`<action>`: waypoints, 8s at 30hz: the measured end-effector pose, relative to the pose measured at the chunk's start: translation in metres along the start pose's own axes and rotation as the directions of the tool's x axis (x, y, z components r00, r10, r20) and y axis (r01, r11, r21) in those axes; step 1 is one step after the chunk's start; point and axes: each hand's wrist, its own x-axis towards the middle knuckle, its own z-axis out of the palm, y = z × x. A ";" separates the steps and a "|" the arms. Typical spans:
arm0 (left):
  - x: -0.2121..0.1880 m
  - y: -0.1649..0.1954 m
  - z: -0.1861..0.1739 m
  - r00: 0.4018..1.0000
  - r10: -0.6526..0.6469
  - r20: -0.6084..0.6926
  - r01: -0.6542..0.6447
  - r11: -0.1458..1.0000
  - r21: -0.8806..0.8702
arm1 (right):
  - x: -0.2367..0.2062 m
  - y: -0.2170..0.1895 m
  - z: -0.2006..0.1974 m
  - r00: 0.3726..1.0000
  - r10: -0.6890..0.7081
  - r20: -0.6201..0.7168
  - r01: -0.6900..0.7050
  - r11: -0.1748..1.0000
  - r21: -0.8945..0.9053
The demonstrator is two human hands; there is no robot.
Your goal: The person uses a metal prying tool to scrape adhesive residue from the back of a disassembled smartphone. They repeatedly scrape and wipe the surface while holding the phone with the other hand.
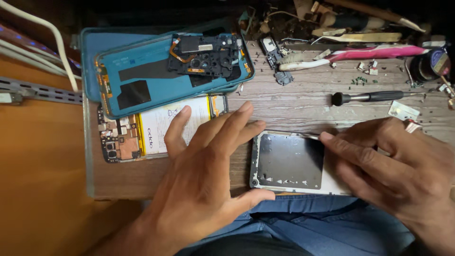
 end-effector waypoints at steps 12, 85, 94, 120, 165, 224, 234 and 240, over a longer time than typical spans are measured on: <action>0.001 0.001 0.000 1.000 0.009 -0.028 -0.010 0.999 -0.049 | 0.009 0.005 0.010 0.978 -0.162 -0.129 0.160 0.987 -0.026; 0.006 0.011 -0.006 0.999 -0.031 0.014 0.031 1.000 0.001 | 0.007 -0.009 0.006 0.941 -0.241 -0.238 0.218 0.969 -0.118; 0.008 0.010 -0.003 0.999 -0.043 0.032 0.043 0.999 -0.018 | 0.006 -0.011 0.010 0.956 -0.195 -0.220 0.184 0.980 -0.070; 0.004 0.006 -0.008 1.000 0.014 0.008 -0.014 0.999 -0.036 | 0.015 -0.017 0.009 0.969 -0.171 -0.180 0.163 0.985 -0.059; -0.006 0.010 0.004 0.964 0.227 -0.138 -0.236 0.970 -0.052 | -0.005 -0.003 -0.016 0.953 0.262 -0.154 -0.240 0.960 0.145; 0.029 0.023 0.053 0.950 -0.262 0.168 0.275 0.454 -0.847 | 0.012 -0.029 -0.003 0.776 -0.481 -0.409 0.374 0.872 -0.316; 0.029 0.022 0.051 0.960 -0.247 0.132 0.248 0.532 -0.810 | 0.012 -0.029 0.002 0.771 -0.473 -0.426 0.349 0.874 -0.339; 0.028 0.025 0.050 0.966 -0.245 0.084 0.212 0.560 -0.801 | 0.010 -0.028 0.003 0.774 -0.481 -0.412 0.355 0.868 -0.347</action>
